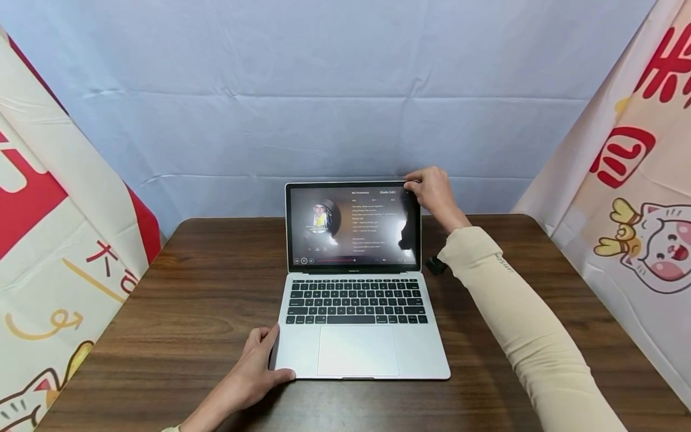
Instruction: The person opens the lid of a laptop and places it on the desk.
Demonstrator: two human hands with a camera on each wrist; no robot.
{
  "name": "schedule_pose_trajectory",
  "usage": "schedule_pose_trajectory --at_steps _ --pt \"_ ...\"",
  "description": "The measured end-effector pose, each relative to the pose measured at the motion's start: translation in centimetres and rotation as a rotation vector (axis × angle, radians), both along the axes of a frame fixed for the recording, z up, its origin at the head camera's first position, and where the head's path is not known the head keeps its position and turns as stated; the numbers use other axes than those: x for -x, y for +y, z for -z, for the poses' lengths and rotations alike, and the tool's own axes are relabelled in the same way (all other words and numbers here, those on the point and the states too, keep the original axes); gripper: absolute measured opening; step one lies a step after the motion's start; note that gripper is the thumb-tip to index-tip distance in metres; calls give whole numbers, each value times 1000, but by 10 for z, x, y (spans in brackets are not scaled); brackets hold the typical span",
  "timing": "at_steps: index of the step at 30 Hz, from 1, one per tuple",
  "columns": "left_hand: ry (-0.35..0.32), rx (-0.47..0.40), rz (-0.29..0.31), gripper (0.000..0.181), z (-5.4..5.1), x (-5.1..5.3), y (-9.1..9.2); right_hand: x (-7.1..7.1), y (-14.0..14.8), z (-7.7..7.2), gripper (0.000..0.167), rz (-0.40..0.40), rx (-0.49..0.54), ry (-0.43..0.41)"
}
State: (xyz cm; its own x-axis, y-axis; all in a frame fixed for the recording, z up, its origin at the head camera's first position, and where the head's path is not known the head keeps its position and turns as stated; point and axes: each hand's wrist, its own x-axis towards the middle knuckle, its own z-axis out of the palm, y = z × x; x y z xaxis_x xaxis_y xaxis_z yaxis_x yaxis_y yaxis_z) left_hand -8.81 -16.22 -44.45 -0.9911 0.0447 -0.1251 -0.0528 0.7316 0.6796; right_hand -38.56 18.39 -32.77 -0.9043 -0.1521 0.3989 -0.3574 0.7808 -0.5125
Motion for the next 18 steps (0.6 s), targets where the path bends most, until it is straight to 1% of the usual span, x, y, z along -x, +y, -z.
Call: schedule_pose_trajectory --at_steps 3,7,12,18 --pt "-1 0 2 96 0 0 0 1 2 2 22 -7 21 5" --pt "-6 5 -1 96 0 1 0 2 2 4 21 3 38 32" --pt "-8 6 -1 96 0 1 0 6 3 8 21 3 53 59" --pt "-3 8 1 97 0 2 -1 9 5 14 19 38 95 59"
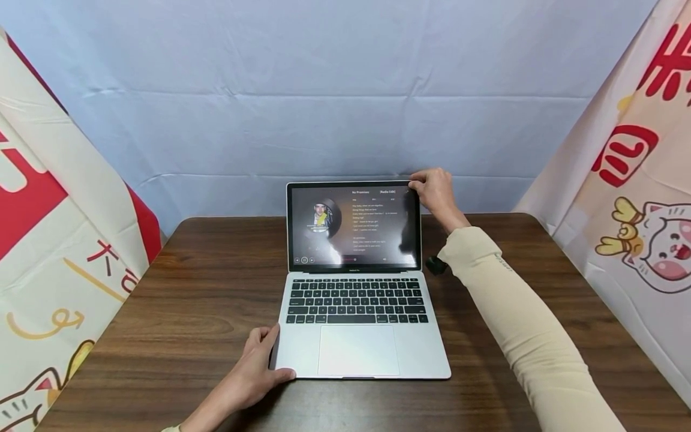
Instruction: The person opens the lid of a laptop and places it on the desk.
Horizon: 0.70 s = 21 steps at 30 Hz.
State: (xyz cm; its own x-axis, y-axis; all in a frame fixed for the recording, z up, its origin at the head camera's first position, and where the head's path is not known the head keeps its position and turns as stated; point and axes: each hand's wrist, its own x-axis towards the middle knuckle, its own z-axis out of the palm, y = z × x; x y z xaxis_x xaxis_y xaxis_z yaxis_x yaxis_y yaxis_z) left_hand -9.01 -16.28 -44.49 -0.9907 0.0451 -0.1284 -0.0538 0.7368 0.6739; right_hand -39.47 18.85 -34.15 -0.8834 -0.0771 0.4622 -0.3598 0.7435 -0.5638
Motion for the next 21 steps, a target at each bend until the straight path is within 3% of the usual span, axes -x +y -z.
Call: schedule_pose_trajectory --at_steps 21 --pt "5 12 5 96 1 2 -1 -6 9 -1 20 26 77 -56"
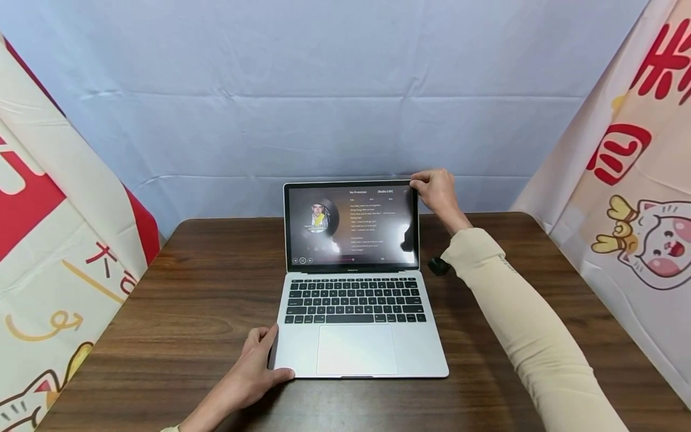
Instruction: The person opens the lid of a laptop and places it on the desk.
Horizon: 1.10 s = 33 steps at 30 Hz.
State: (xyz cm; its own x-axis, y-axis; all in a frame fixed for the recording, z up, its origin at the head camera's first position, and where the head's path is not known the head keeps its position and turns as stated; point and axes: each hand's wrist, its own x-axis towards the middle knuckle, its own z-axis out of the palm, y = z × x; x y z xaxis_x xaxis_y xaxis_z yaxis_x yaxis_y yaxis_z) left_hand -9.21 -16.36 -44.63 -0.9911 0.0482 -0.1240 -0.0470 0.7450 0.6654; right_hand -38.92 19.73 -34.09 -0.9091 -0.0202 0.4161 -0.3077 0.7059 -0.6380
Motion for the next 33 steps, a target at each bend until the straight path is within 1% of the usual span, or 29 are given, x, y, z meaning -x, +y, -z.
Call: schedule_pose_trajectory --at_steps 6,13,21,27,30,33 --pt "-9 2 1 97 -2 1 1 -2 2 -2 20 16 16 0" --pt "-26 13 -13 97 -2 3 2 -8 3 -3 22 12 14 -27" --pt "0 25 -7 97 -2 1 3 -16 7 -5 24 -12 36 -49" --pt "-9 41 -12 95 -4 0 4 -20 9 -8 25 -17 62 -66" --pt "-2 47 0 95 -5 0 4 -21 10 -10 26 -16 76 -80" --pt "-2 49 13 93 -8 0 2 -22 11 -11 26 -11 76 -72"
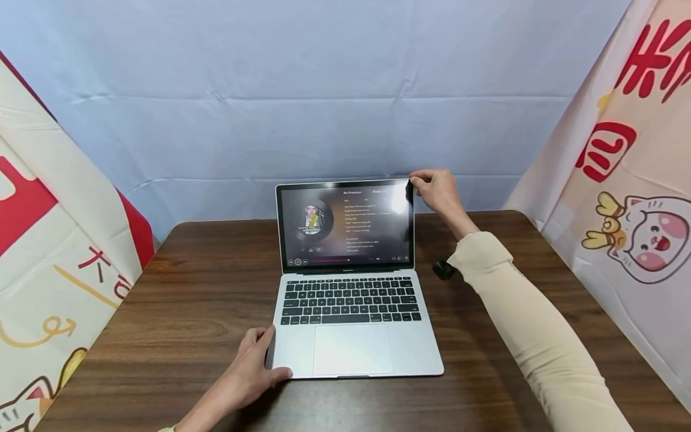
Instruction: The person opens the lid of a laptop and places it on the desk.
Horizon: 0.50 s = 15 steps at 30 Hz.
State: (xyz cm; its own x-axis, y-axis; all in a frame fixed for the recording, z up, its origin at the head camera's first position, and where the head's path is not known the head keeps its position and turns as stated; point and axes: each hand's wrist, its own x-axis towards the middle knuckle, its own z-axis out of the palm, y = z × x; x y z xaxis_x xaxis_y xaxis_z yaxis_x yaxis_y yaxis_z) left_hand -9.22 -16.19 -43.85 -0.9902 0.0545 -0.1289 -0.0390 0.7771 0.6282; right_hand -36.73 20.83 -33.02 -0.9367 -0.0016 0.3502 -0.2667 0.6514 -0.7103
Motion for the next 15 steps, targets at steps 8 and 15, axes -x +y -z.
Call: schedule_pose_trajectory --at_steps 8,15 --pt "64 39 33 84 -10 3 -10 -8 8 -2 30 -10 -9 25" --pt "134 88 22 77 -21 10 -19 -19 15 -5 39 -57 -42 -1"
